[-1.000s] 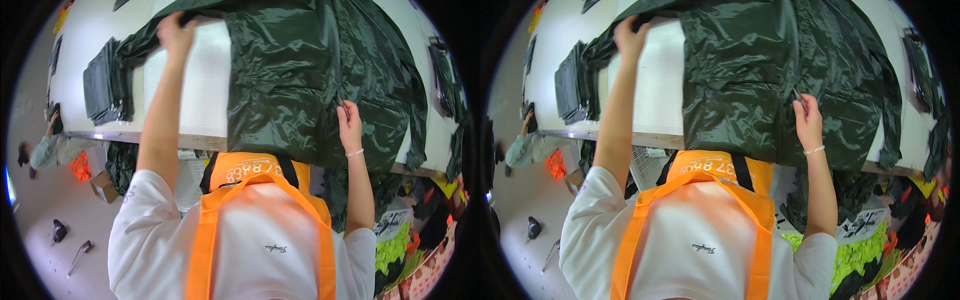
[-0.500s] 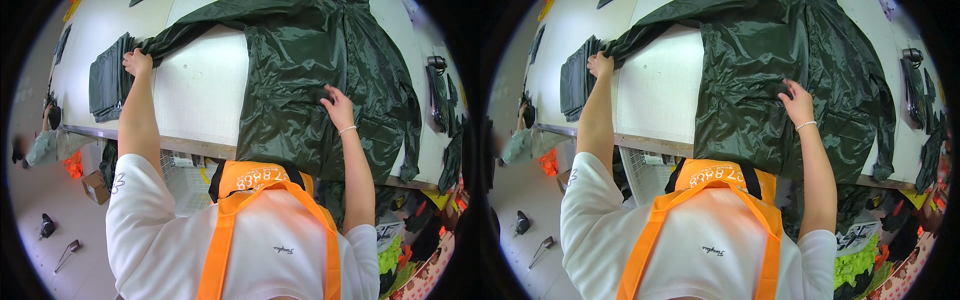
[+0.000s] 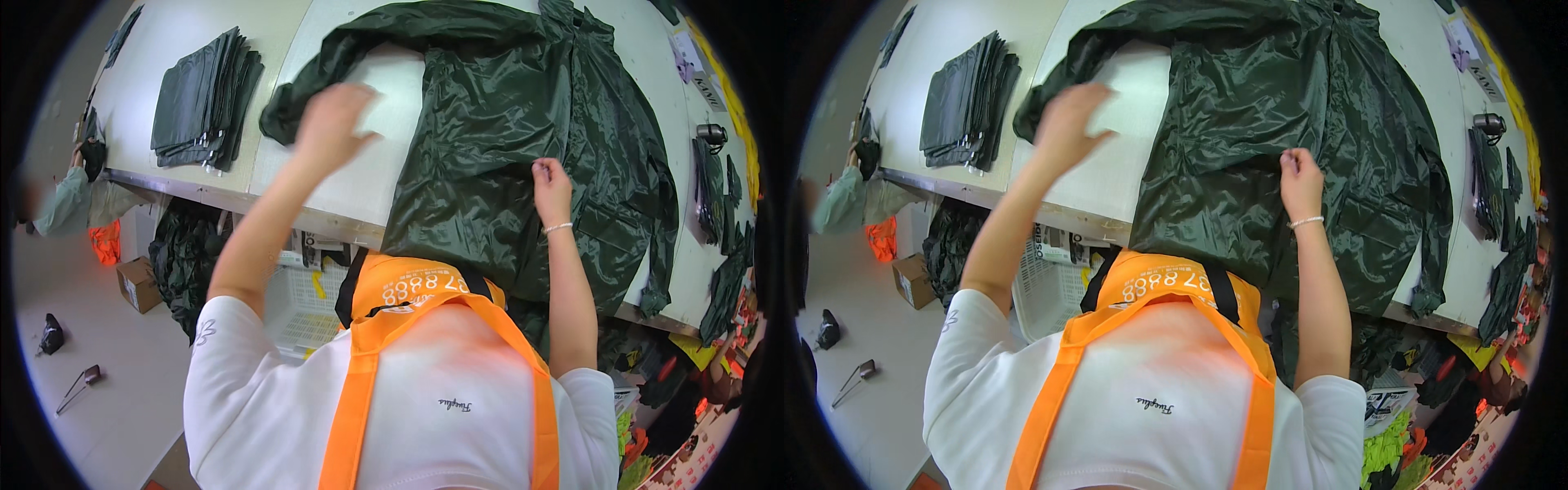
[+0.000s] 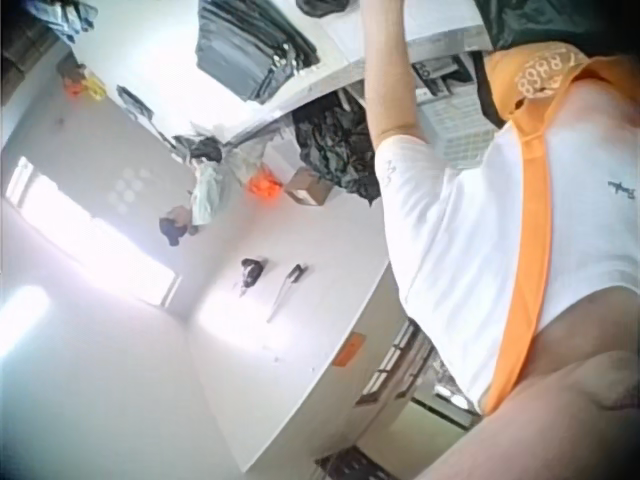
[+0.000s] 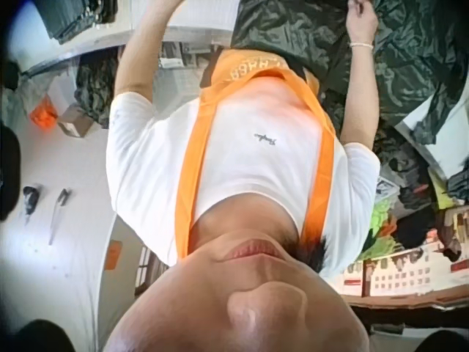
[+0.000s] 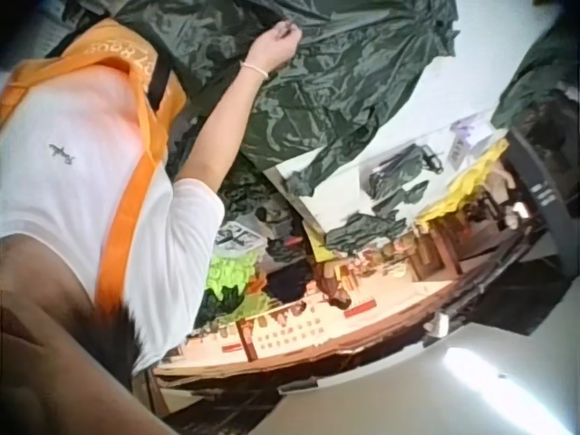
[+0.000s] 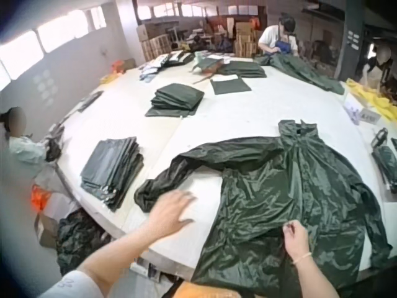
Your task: The person folds a dark green jacket on a white table. They smooth the fabric, fold the sleeves inward, fold the jacket in half, and then fold it again into a compact rectangle. The folded jacket is placed on a stack of similar folded jackets.
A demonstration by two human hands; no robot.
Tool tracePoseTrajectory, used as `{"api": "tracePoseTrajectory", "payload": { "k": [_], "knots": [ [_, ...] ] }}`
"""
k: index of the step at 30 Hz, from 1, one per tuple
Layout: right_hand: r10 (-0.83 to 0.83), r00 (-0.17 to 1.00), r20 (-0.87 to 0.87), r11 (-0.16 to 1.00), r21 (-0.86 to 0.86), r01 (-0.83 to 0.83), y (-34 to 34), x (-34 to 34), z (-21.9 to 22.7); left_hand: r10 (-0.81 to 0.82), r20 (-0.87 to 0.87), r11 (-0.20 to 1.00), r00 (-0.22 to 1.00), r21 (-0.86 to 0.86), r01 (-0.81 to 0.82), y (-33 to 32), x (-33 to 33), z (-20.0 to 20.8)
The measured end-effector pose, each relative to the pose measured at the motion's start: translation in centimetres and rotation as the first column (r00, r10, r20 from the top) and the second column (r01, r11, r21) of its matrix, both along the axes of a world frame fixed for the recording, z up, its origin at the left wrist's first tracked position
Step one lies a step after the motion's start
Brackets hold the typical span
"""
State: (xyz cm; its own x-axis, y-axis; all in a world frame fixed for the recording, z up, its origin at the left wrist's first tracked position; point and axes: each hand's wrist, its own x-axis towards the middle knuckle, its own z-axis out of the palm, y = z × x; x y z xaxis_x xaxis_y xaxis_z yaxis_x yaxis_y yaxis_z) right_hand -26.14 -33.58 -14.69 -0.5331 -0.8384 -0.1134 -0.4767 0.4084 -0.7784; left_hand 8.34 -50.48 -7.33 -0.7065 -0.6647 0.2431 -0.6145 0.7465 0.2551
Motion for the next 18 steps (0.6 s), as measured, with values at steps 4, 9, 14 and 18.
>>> {"api": "tracePoseTrajectory", "payload": {
  "k": [4, 9, 14, 18],
  "knots": [
    [-0.237, 0.87, 0.432, 0.966, 0.012, 0.257, -0.9, -2.3, -2.3, -0.166, -0.209, 0.855, 0.964, 0.456, 0.247, 1.2, -7.6, -8.0],
    [-0.241, 0.97, -0.033, 0.947, -0.226, 0.228, -0.7, -0.8, -0.6, -0.116, -0.025, 0.734, 0.993, 0.672, 0.103, -1.4, -10.5, -10.1],
    [0.177, 0.946, -0.272, 0.966, -0.137, -0.22, -0.3, 7.4, 3.5, -0.178, -0.001, 0.509, 0.984, 0.856, 0.093, -3.4, -11.1, -7.9],
    [0.372, 0.86, -0.349, 0.921, 0.022, -0.389, -1.9, 11.0, 3.3, -0.198, -0.03, 0.456, 0.98, 0.882, 0.12, -3.6, -11.5, -7.4]
  ]
}}
